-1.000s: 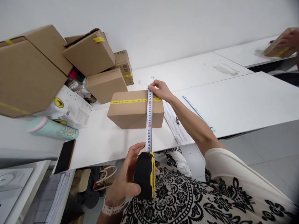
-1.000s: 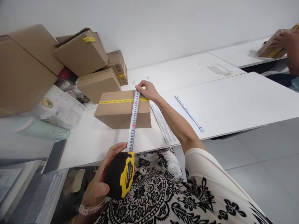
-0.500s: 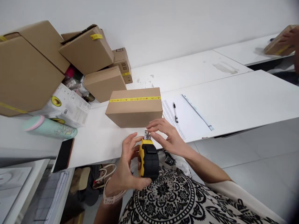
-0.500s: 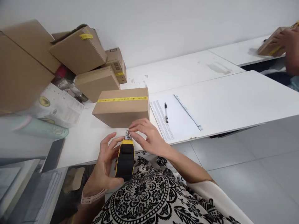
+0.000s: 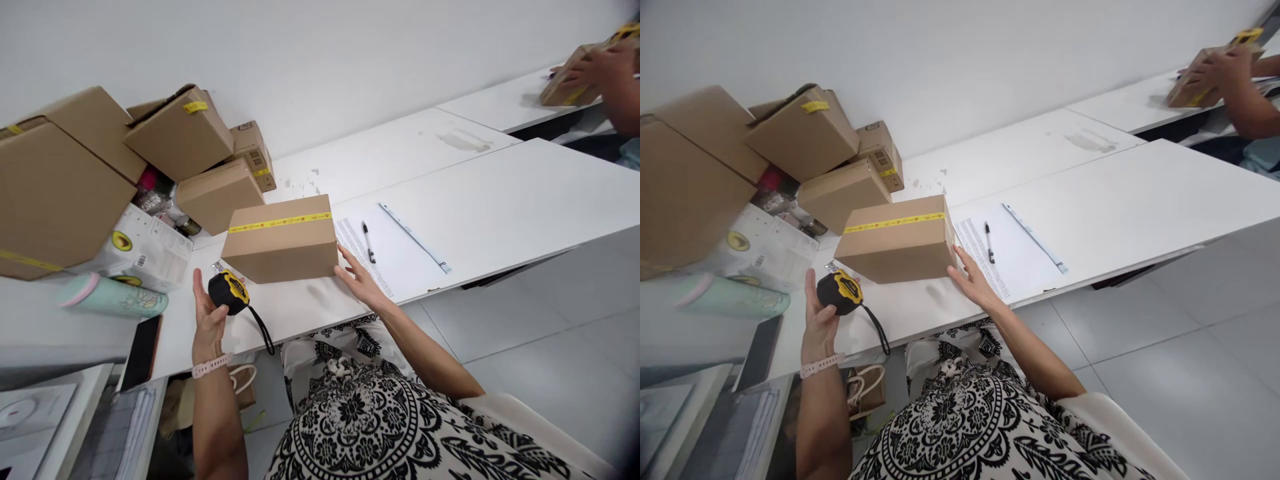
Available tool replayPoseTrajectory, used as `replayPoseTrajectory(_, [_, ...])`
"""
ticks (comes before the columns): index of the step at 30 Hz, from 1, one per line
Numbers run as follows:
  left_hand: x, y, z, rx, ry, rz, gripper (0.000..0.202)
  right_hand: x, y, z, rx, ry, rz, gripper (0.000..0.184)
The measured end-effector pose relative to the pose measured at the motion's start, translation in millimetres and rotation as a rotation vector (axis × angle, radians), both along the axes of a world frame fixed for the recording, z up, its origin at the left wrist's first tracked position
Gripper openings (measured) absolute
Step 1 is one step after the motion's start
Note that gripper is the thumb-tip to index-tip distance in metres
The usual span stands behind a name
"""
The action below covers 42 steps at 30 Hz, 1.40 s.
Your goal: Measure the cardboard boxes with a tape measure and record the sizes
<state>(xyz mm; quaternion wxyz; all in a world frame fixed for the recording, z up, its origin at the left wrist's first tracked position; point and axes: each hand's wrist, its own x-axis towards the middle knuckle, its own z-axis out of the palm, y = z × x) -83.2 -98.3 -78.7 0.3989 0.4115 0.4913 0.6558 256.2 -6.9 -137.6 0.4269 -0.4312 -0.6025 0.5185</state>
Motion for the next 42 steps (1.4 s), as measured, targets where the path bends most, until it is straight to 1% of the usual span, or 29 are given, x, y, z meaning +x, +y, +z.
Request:
replayPoseTrajectory(2, [-5.3,5.6,-1.0,-0.042,-0.057,-0.063,0.12,-1.3,0.7,3.8,-0.009,0.04,0.039,0.074])
replayPoseTrajectory(4, [-7.5,9.9,6.3,-0.054,-0.087,-0.106,0.118,1.4,0.3,14.5,0.01,0.049,0.055,0.076])
replayPoseTrajectory(6, [-7.9,10.9,21.0,-0.048,-0.09,-0.129,0.116,8.0,0.0,31.9,0.069,-0.007,0.032,0.076])
replayPoseTrajectory(10, [-4.6,4.1,55.5,-0.046,-0.068,-0.133,0.11,20.2,7.7,69.2,0.209,-0.152,-0.077,0.068])
replayPoseTrajectory(11, [-3.5,2.6,61.9,-0.056,-0.061,-0.13,0.107,20.6,12.3,75.0,0.221,-0.177,-0.096,0.065])
replayPoseTrajectory(13, [-1.5,2.2,70.6,-0.071,-0.046,-0.122,0.102,17.5,24.2,80.4,0.219,-0.221,-0.107,0.06])
replayPoseTrajectory(16, [0.1,10.6,78.4,-0.056,0.027,-0.096,0.103,9.0,44.7,76.6,0.166,-0.212,-0.057,0.055])
replayPoseTrajectory(18, [1.8,20.9,84.9,-0.034,0.15,-0.083,0.108,6.9,57.8,70.5,0.093,-0.141,0.008,0.052])
replayPoseTrajectory(19, [3.6,27.0,89.0,-0.03,0.224,-0.078,0.112,8.2,64.2,66.9,0.062,-0.115,0.013,0.049])
replayPoseTrajectory(20, [6.1,33.5,93.4,-0.039,0.305,-0.073,0.115,11.4,70.6,62.9,0.043,-0.108,-0.02,0.045])
replayPoseTrajectory(21, [9.6,40.3,98.1,-0.061,0.395,-0.063,0.119,16.4,77.0,58.3,0.041,-0.129,-0.093,0.04])
replayPoseTrajectory(22, [14.1,47.3,102.7,-0.093,0.494,-0.049,0.123,23.0,83.5,53.1,0.05,-0.178,-0.199,0.034])
replayPoseTrajectory(24, [25.4,61.1,110.6,-0.141,0.714,-0.015,0.127,39.2,95.7,40.8,0.051,-0.332,-0.42,0.024])
replayPoseTrajectory(25, [31.9,67.7,113.6,-0.151,0.826,-0.009,0.128,47.8,100.9,34.2,0.034,-0.417,-0.493,0.02])
replayPoseTrajectory(26, [38.7,74.0,115.8,-0.156,0.935,-0.01,0.128,56.0,105.1,27.5,0.007,-0.496,-0.533,0.017])
replayPoseTrajectory(28, [51.2,85.5,117.4,-0.168,1.137,-0.021,0.124,69.6,110.0,15.5,-0.052,-0.623,-0.54,0.015])
replayPoseTrajectory(30, [59.7,95.4,114.8,-0.213,1.288,-0.028,0.116,77.3,110.5,6.9,-0.089,-0.722,-0.505,0.019])
replayPoseTrajectory(31, [61.7,99.7,112.3,-0.239,1.332,-0.036,0.11,78.5,109.6,4.3,-0.098,-0.768,-0.483,0.024])
replayPoseTrajectory(33, [62.1,106.8,105.7,-0.262,1.356,-0.059,0.097,76.3,106.7,2.3,-0.092,-0.863,-0.427,0.037])
replayPoseTrajectory(35, [62.3,109.5,99.4,-0.232,1.349,-0.071,0.085,70.2,104.1,3.3,-0.05,-0.946,-0.336,0.047])
replayPoseTrajectory(36, [64.7,108.1,96.8,-0.181,1.349,-0.049,0.081,66.9,103.7,4.1,-0.022,-0.97,-0.273,0.049])
replayPoseTrajectory(38, [78.7,98.2,92.0,0.003,1.341,0.047,0.076,62.9,105.6,5.1,0.028,-0.973,-0.146,0.049])
replayPoseTrajectory(39, [91.4,89.8,88.9,0.137,1.329,0.107,0.074,63.3,108.4,5.1,0.048,-0.96,-0.095,0.047])
replayPoseTrajectory(40, [107.9,80.0,84.4,0.289,1.31,0.14,0.071,65.7,112.7,4.9,0.068,-0.952,-0.055,0.045])
replayPoseTrajectory(41, [127.8,69.6,78.0,0.42,1.292,0.146,0.07,70.2,118.3,4.8,0.082,-0.924,-0.021,0.042])
replayPoseTrajectory(42, [150.2,60.2,69.4,0.54,1.274,0.099,0.068,76.6,125.2,5.2,0.085,-0.855,0.009,0.039])
